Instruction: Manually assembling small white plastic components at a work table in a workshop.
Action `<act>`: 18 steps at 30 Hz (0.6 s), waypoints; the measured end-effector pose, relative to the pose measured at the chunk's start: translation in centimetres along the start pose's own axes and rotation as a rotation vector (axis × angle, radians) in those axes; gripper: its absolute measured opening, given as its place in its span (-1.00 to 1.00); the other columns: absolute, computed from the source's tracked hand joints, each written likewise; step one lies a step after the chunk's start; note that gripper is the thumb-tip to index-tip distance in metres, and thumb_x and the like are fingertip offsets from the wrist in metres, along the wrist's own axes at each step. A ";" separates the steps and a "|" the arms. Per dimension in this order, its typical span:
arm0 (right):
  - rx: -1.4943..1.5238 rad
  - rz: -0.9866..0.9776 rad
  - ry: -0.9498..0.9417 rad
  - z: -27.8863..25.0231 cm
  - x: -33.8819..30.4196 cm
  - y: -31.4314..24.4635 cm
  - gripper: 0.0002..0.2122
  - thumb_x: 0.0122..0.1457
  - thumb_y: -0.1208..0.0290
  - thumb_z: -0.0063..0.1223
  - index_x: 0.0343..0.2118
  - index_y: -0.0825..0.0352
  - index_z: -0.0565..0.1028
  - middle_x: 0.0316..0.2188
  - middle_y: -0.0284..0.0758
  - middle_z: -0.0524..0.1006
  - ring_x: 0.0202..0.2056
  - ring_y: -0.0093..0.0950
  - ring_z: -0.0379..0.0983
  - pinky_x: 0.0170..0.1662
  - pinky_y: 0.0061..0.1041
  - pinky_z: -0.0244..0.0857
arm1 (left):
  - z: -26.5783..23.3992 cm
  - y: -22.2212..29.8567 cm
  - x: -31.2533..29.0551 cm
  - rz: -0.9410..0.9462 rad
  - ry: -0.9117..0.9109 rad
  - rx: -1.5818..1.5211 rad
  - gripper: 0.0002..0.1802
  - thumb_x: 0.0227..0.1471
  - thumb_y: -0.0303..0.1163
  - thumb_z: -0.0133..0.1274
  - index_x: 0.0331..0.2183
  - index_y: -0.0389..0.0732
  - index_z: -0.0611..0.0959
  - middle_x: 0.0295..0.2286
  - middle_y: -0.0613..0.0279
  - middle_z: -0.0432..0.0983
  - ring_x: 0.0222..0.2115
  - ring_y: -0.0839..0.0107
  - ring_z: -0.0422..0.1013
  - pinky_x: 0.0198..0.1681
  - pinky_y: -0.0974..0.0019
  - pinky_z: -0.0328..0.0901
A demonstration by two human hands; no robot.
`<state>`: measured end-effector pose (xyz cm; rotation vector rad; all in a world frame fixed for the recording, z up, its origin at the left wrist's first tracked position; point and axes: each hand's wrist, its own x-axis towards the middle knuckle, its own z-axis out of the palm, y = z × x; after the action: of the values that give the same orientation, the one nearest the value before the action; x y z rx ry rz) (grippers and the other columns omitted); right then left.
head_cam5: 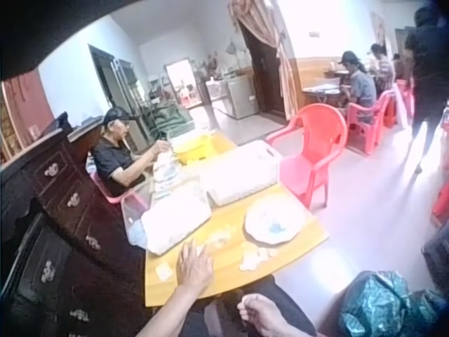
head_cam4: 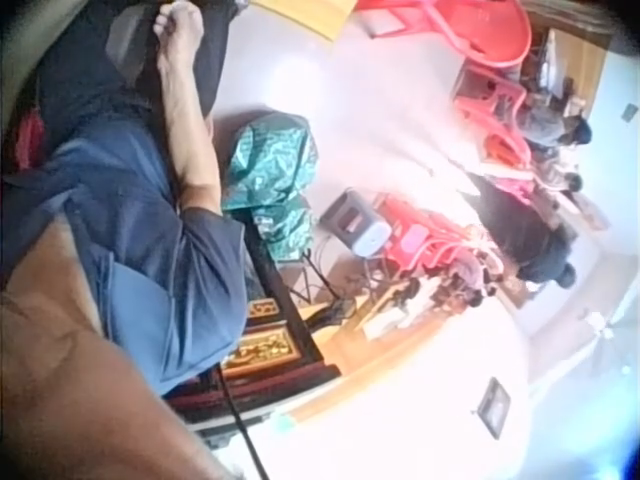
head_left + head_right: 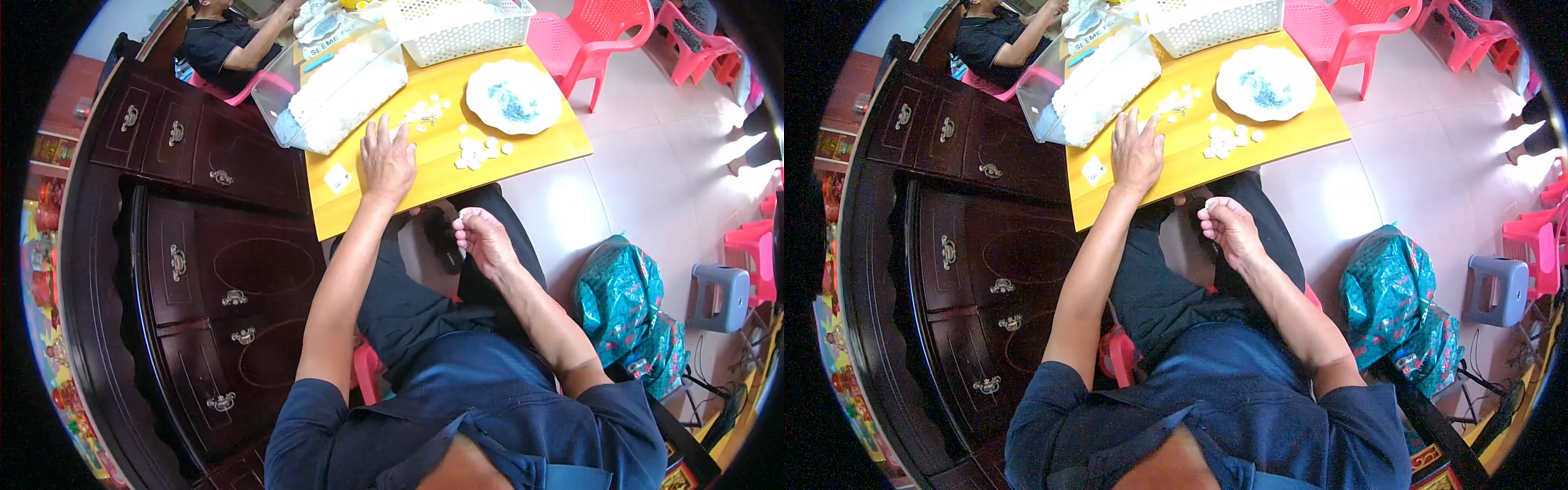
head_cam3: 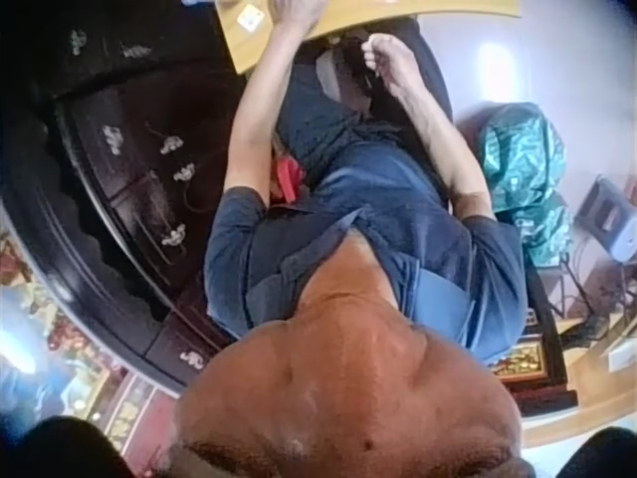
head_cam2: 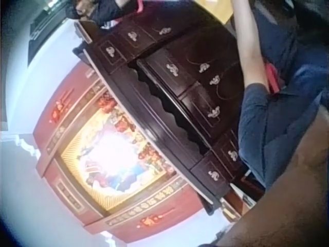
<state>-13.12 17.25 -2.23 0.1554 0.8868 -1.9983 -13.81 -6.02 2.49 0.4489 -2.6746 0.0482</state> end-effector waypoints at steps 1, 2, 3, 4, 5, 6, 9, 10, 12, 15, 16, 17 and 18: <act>0.002 0.002 0.004 -0.1 0.1 0.0 -0.94 0.24 0.45 0.07 -0.25 0.25 0.46 -0.42 -0.40 0.58 -0.46 -0.63 0.49 -0.34 -0.63 0.44 | 0.4 -0.1 0.1 -0.017 -0.042 0.013 -0.48 0.14 -0.23 0.08 0.13 -0.11 0.52 0.22 -0.11 0.17 0.25 -0.19 0.04 0.27 -0.14 0.02; 0.002 0.001 0.006 -0.2 0.1 0.0 -0.94 0.24 0.45 0.07 -0.25 0.25 0.46 -0.42 -0.40 0.58 -0.46 -0.63 0.49 -0.34 -0.63 0.44 | 0.7 -0.2 0.1 -0.016 -0.043 0.011 -0.48 0.14 -0.23 0.08 0.13 -0.11 0.52 0.22 -0.11 0.17 0.25 -0.19 0.04 0.27 -0.14 0.02; -0.002 0.007 0.012 -0.2 0.1 0.1 -0.94 0.25 0.45 0.06 -0.25 0.25 0.47 -0.42 -0.40 0.58 -0.45 -0.63 0.50 -0.34 -0.63 0.44 | 0.9 -0.3 0.1 -0.013 -0.056 0.019 -0.48 0.14 -0.22 0.07 0.13 -0.10 0.52 0.22 -0.11 0.17 0.26 -0.19 0.03 0.27 -0.17 0.02; -0.007 0.013 0.018 -0.3 0.1 0.1 -0.95 0.26 0.45 0.05 -0.25 0.24 0.47 -0.41 -0.39 0.59 -0.45 -0.63 0.50 -0.34 -0.63 0.45 | 1.2 -0.3 0.1 -0.010 -0.069 0.027 -0.48 0.15 -0.20 0.06 0.14 -0.09 0.52 0.23 -0.11 0.16 0.26 -0.19 0.03 0.27 -0.19 0.01; -0.007 0.013 0.019 -0.3 0.2 0.2 -0.95 0.26 0.45 0.05 -0.25 0.24 0.47 -0.41 -0.39 0.59 -0.45 -0.63 0.50 -0.34 -0.63 0.45 | 1.4 -0.3 0.0 -0.011 -0.070 0.025 -0.48 0.15 -0.20 0.06 0.14 -0.09 0.52 0.23 -0.11 0.16 0.26 -0.19 0.03 0.27 -0.19 0.01; -0.008 0.014 0.022 -0.3 0.2 0.2 -0.95 0.26 0.46 0.04 -0.25 0.24 0.48 -0.41 -0.39 0.59 -0.45 -0.63 0.51 -0.33 -0.63 0.45 | 1.6 -0.3 -0.1 -0.017 -0.073 0.003 -0.48 0.15 -0.19 0.06 0.13 -0.12 0.51 0.23 -0.11 0.15 0.27 -0.17 0.00 0.29 -0.20 -0.02; -0.013 0.009 0.018 -0.4 0.2 0.2 -0.95 0.26 0.44 0.06 -0.25 0.23 0.49 -0.41 -0.41 0.60 -0.44 -0.65 0.50 -0.33 -0.64 0.44 | 1.8 -0.5 -0.3 -0.025 -0.081 -0.028 -0.47 0.15 -0.18 0.06 0.11 -0.18 0.51 0.23 -0.11 0.14 0.29 -0.15 -0.02 0.31 -0.21 -0.06; -0.017 0.003 0.011 -0.4 0.2 0.3 -0.95 0.25 0.42 0.08 -0.26 0.22 0.51 -0.41 -0.43 0.61 -0.44 -0.67 0.50 -0.33 -0.64 0.43 | 1.8 -0.4 -0.4 -0.025 -0.085 -0.036 -0.47 0.15 -0.17 0.07 0.10 -0.20 0.51 0.23 -0.11 0.15 0.29 -0.14 -0.03 0.31 -0.21 -0.07; -0.020 0.008 0.014 -0.4 0.2 0.3 -0.95 0.25 0.42 0.08 -0.26 0.22 0.51 -0.41 -0.43 0.61 -0.44 -0.66 0.50 -0.33 -0.65 0.44 | 1.8 -0.4 0.0 -0.039 -0.081 -0.044 -0.48 0.15 -0.18 0.07 0.08 -0.23 0.52 0.23 -0.11 0.15 0.29 -0.14 -0.02 0.31 -0.21 -0.07; -0.029 0.012 0.020 -0.3 0.3 0.5 -0.94 0.25 0.42 0.08 -0.25 0.22 0.51 -0.41 -0.42 0.61 -0.44 -0.66 0.50 -0.34 -0.65 0.44 | 1.6 -0.2 -0.1 -0.046 -0.076 -0.046 -0.49 0.13 -0.18 0.09 0.05 -0.27 0.53 0.22 -0.11 0.16 0.29 -0.14 -0.02 0.32 -0.20 -0.08; -0.033 0.011 0.026 -0.3 0.3 0.5 -0.94 0.25 0.43 0.08 -0.25 0.23 0.50 -0.41 -0.42 0.61 -0.45 -0.66 0.50 -0.34 -0.65 0.44 | 1.5 0.0 -0.2 -0.038 -0.078 -0.040 -0.49 0.12 -0.19 0.11 0.03 -0.29 0.54 0.21 -0.11 0.18 0.28 -0.15 -0.01 0.32 -0.21 -0.08; -0.035 0.012 0.024 -0.3 0.3 0.4 -0.94 0.25 0.43 0.08 -0.25 0.23 0.50 -0.41 -0.42 0.61 -0.45 -0.66 0.50 -0.34 -0.65 0.44 | 1.4 0.2 -0.3 -0.041 -0.077 -0.039 -0.49 0.12 -0.19 0.11 0.03 -0.29 0.54 0.21 -0.11 0.18 0.28 -0.15 -0.01 0.32 -0.21 -0.08; -0.040 0.013 0.030 -0.2 0.2 0.3 -0.95 0.27 0.44 0.04 -0.25 0.24 0.49 -0.41 -0.41 0.60 -0.45 -0.65 0.50 -0.33 -0.64 0.43 | 1.1 0.5 -0.6 -0.023 -0.064 -0.037 -0.51 0.11 -0.20 0.13 0.01 -0.28 0.55 0.19 -0.11 0.19 0.28 -0.15 -0.01 0.31 -0.21 -0.08</act>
<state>-13.03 17.16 -2.61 0.1689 0.9423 -1.9693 -13.86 -5.46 1.22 0.4769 -2.7276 -0.0222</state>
